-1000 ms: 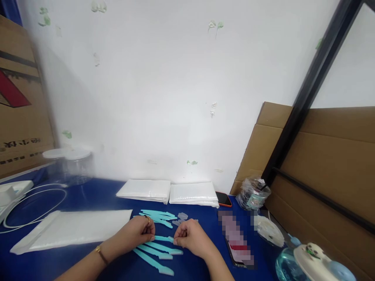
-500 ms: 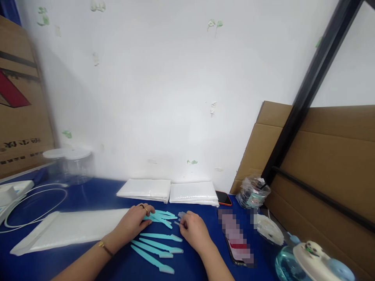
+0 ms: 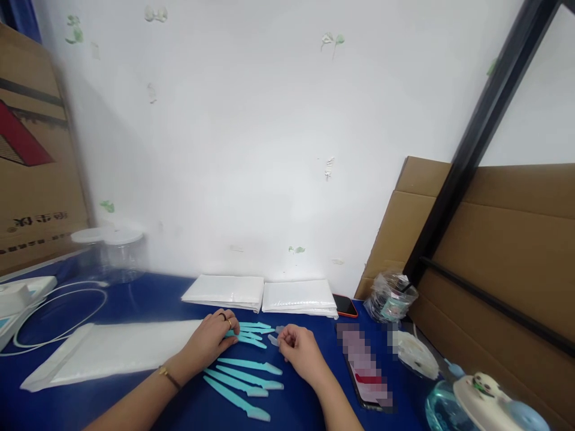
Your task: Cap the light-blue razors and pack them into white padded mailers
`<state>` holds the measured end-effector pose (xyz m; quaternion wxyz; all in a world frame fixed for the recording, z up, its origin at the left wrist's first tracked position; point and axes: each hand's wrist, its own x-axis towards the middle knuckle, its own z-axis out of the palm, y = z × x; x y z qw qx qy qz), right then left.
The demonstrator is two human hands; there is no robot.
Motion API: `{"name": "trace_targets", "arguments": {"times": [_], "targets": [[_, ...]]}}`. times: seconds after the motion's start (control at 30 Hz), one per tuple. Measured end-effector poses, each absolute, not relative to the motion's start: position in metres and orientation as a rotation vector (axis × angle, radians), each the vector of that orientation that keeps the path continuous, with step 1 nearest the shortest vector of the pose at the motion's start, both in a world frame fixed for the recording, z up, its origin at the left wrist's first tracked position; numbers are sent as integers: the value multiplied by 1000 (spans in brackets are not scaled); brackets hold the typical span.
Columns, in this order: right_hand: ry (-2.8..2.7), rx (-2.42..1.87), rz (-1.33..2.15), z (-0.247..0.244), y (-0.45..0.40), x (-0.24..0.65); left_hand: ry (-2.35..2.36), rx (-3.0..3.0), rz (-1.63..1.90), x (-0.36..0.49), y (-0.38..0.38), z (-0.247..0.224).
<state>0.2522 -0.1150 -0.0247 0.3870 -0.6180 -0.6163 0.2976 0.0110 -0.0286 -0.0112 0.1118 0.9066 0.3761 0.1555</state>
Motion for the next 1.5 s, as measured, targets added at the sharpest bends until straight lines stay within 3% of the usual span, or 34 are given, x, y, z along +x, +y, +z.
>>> {"name": "trace_targets", "arguments": {"times": [0.5, 0.7, 0.97, 1.27, 1.5], "targets": [[-1536, -1396, 938, -25, -116, 244, 1035, 2454, 511, 11, -29, -11], [-1661, -1426, 1045, -23, -122, 243, 958, 2421, 378, 10, -42, -4], [-1729, -1732, 295, -15, -118, 284, 1100, 2618, 491, 7, -33, -12], [-1965, -1803, 171, -22, -115, 257, 1153, 2617, 429, 10, -31, -15], [-1932, -1678, 405, -21, -118, 253, 1144, 2592, 416, 12, -32, -15]]}}
